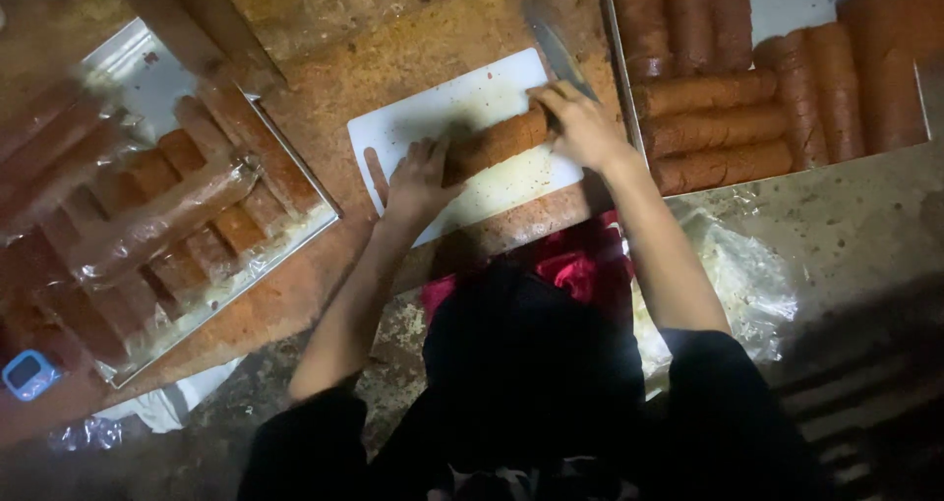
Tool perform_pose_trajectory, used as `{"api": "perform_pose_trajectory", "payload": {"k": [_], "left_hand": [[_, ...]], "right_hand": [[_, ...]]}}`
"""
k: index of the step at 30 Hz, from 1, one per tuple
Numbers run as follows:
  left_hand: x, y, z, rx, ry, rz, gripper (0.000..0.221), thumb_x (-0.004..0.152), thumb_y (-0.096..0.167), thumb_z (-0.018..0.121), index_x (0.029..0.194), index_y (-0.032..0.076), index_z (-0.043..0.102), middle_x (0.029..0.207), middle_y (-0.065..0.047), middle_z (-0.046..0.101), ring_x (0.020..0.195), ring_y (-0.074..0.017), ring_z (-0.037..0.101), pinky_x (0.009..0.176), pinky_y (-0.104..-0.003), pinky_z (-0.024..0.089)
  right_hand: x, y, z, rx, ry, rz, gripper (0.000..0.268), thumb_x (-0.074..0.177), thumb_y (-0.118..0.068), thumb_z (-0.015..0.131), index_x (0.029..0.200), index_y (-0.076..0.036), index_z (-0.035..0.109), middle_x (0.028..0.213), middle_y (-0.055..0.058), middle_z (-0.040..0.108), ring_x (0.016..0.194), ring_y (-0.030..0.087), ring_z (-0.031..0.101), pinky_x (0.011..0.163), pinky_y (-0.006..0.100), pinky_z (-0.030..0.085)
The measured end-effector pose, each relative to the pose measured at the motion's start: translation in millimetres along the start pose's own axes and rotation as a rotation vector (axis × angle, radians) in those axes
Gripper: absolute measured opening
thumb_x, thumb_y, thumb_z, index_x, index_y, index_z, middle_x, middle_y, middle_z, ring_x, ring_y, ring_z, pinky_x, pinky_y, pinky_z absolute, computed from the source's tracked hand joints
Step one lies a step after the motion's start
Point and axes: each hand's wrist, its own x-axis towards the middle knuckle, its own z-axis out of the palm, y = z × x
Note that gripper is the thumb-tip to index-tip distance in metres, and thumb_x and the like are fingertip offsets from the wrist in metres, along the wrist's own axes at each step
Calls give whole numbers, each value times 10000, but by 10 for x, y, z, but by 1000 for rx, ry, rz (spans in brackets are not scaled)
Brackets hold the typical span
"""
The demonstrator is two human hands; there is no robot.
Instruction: Slicing long food rolls into smaller pieces and arranging them in a metal tray
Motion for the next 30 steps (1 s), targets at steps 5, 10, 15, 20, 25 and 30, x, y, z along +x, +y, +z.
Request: {"api": "perform_pose_trajectory", "payload": {"k": [5,10,15,20,25,30], "left_hand": [[16,57,-229,-34,-70,-24,876,751,522,856,1410,49,526,1252,-194,591,1195,-359,582,939,-464,556],[-122,385,-1141,-54,-252,-228,862,754,573,836,1447,164,530,1370,-143,537,1307,-370,504,1070,-592,441],[-142,329,-966,52,-327,-291,818,747,644,808,1416,291,495,1237,-72,519,1265,-361,496,1091,-618,385],[221,491,-379,-174,-55,-296,795,677,353,933,1357,374,521,1257,-37,428,1025,-463,695,910,-579,607],[2003,1209,-507,-290,210,145,561,884,314,713,1368,56,594,1355,-344,389,1197,-563,517,1000,-580,462],[3666,2428,-318,-266,226,275,689,784,134,773,1413,316,556,1257,-224,530,1125,-470,583,970,-545,476]], "right_hand": [[45,448,314,-67,-38,86,734,710,98,725,1383,-166,603,1413,125,540,1247,444,588,976,606,528],[24,685,649,-56,126,-159,598,675,-4,725,1267,-52,658,1186,168,646,1119,416,613,913,500,532],[33,303,546,-237,38,-65,897,577,-197,902,1411,-76,593,1440,263,491,1284,445,517,1063,503,455],[-111,99,-6,-155,142,252,609,712,-205,767,1303,-92,679,1164,292,662,1072,459,673,938,555,536],[-165,1314,-459,-65,604,301,529,739,-110,793,1223,-63,585,1330,333,449,976,536,618,830,573,533],[-138,2493,-1565,-98,945,153,534,780,-68,662,1307,-33,585,1237,245,457,1083,482,612,937,491,517]]}}
